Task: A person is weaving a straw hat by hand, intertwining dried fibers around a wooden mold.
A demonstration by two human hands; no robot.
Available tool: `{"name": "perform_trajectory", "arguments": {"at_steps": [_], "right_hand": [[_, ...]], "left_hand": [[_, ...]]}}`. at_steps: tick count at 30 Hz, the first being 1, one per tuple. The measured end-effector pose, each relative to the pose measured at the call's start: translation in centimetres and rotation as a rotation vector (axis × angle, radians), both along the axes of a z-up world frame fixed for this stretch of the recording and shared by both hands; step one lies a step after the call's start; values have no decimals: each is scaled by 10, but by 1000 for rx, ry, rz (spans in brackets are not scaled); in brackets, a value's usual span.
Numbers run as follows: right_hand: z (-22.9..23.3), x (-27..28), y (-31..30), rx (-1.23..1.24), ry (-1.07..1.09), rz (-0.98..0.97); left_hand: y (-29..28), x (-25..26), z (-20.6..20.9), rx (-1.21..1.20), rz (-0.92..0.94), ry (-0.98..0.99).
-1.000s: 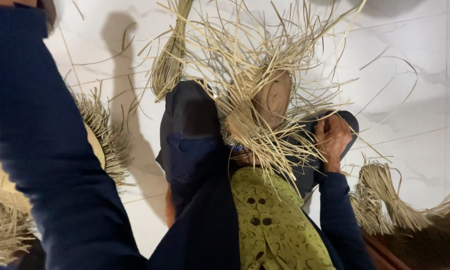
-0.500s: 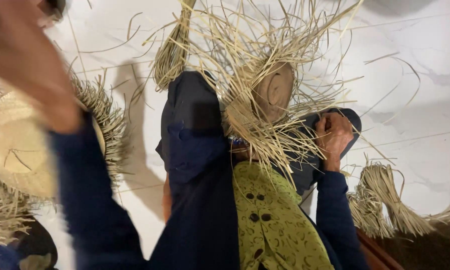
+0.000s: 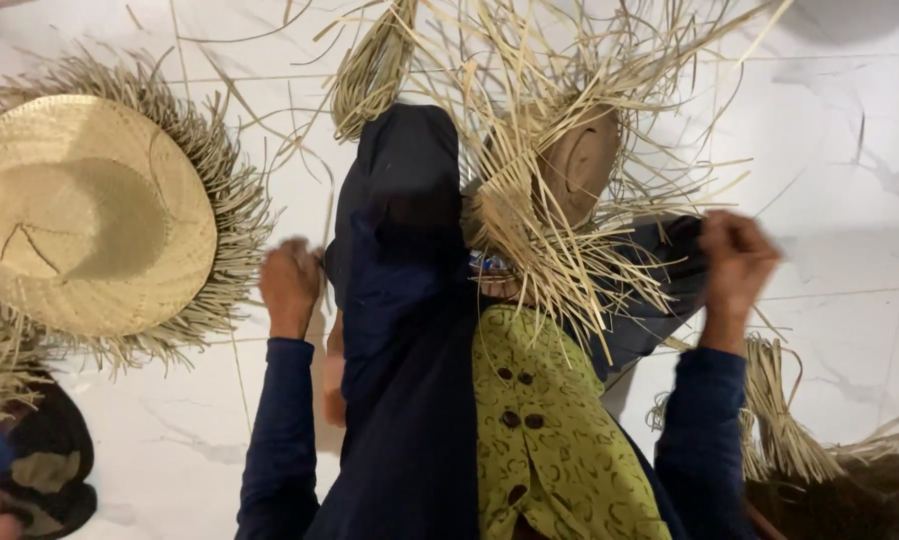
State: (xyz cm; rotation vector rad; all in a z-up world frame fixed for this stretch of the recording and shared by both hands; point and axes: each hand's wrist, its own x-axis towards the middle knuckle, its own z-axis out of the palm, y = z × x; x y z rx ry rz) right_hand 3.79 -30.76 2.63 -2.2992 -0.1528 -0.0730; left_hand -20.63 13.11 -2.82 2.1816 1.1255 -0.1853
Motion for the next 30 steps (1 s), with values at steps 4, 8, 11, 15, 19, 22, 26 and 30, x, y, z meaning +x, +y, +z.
{"name": "perform_trajectory", "arguments": {"at_steps": [4, 8, 11, 15, 19, 22, 26, 30], "right_hand": [[58, 20, 11, 50, -126, 87], [86, 13, 78, 93, -50, 464], [107, -22, 134, 126, -56, 756], [103, -39, 156, 98, -102, 861], [99, -41, 155, 119, -115, 878], [94, -40, 158, 108, -124, 910], [95, -41, 162, 41, -112, 956], [78, -35, 164, -54, -27, 963]], "left_hand": [[-24, 53, 77, 177, -56, -456], [-76, 91, 101, -361, -123, -753], [-125, 111, 116, -270, -364, -946], [-139, 110, 129, -402, -365, -934], [-139, 105, 128, -421, -416, -923], [-138, 102, 116, -471, -418, -817], [-133, 101, 125, -393, -404, -652], [-128, 101, 131, -303, -480, -640]]}}
